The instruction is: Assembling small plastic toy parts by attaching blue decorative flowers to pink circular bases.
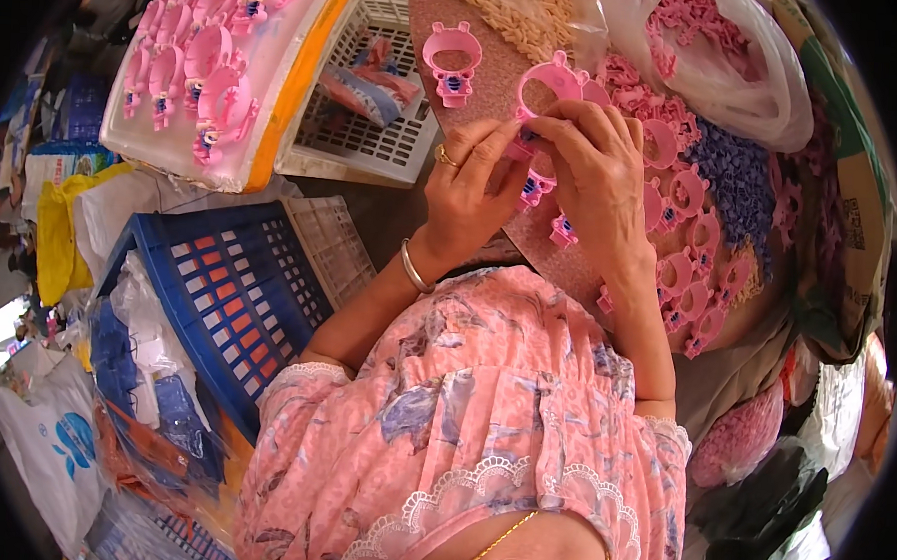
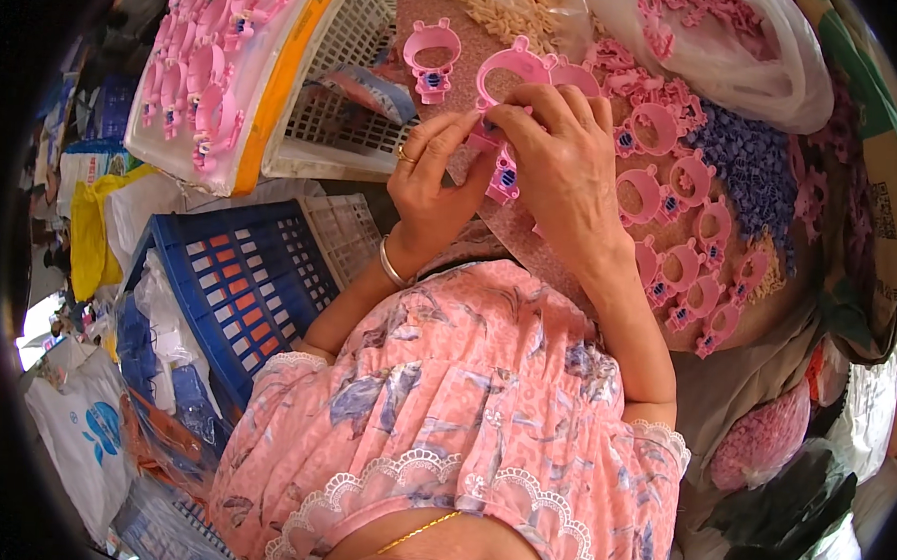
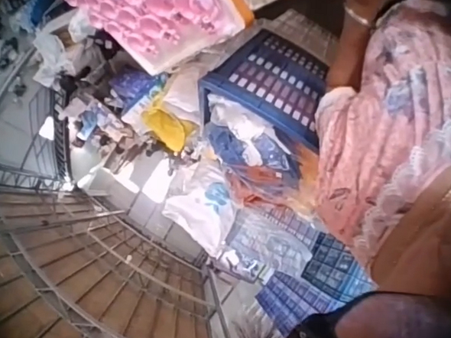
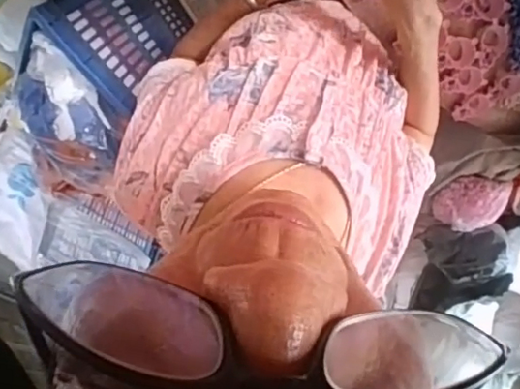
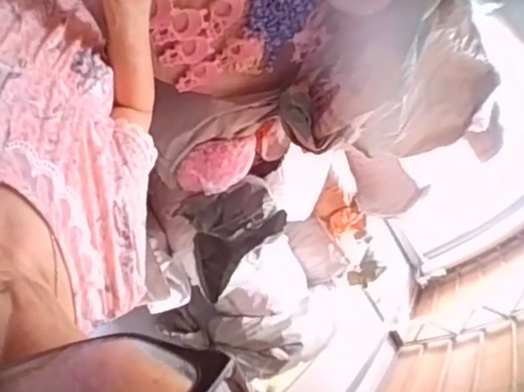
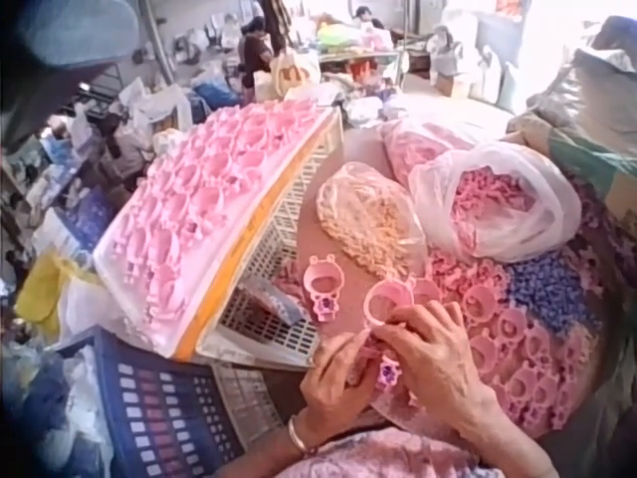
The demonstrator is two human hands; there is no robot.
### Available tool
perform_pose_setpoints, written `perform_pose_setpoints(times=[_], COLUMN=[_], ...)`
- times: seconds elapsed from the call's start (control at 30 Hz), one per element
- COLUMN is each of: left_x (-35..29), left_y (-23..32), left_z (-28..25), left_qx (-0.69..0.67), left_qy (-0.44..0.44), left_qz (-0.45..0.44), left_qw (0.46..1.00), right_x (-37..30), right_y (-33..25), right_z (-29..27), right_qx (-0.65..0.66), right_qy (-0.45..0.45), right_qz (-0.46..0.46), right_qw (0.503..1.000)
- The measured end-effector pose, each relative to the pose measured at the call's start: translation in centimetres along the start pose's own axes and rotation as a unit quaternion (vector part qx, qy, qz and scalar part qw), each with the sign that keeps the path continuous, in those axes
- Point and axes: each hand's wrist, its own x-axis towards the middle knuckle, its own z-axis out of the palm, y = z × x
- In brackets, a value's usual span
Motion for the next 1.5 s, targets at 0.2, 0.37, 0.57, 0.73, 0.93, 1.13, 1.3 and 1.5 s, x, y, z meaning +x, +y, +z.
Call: perform_pose_setpoints(times=[0.2, 0.37, 0.57, 0.73, 0.93, 1.13, 1.3, 1.5], left_x=[-0.2, -0.5, -0.8, -0.8, -0.4, -0.2, -0.5, -0.7], left_y=[0.3, 1.2, 1.2, 1.5, 1.2, 1.4, 0.9, 0.9], left_z=[0.4, 1.0, 1.2, 1.1, 0.5, 0.2, -0.4, -0.6], left_qx=[-0.041, -0.045, -0.068, -0.083, -0.053, -0.088, -0.071, -0.074], left_qy=[0.029, 0.038, 0.042, 0.035, 0.050, 0.046, 0.012, -0.007], left_qz=[-0.038, -0.028, -0.041, -0.067, -0.070, -0.075, -0.036, -0.012], left_qw=[0.998, 0.998, 0.996, 0.994, 0.995, 0.992, 0.997, 0.997], right_x=[-1.2, -2.2, -3.1, -3.6, -1.9, -2.3, -1.5, -1.1], right_y=[-1.3, -1.8, -2.1, -3.1, -2.6, -2.1, -1.9, -1.4], right_z=[0.9, 2.8, 4.1, 5.4, 1.5, 2.0, 0.4, -0.8], right_qx=[0.268, 0.161, 0.079, 0.303, 0.036, 0.132, 0.183, 0.053], right_qy=[0.081, 0.135, 0.154, 0.198, 0.064, 0.087, 0.048, -0.033], right_qz=[0.312, 0.249, 0.242, 0.346, 0.170, 0.229, 0.271, 0.182], right_qw=[0.908, 0.946, 0.955, 0.866, 0.983, 0.960, 0.944, 0.981])
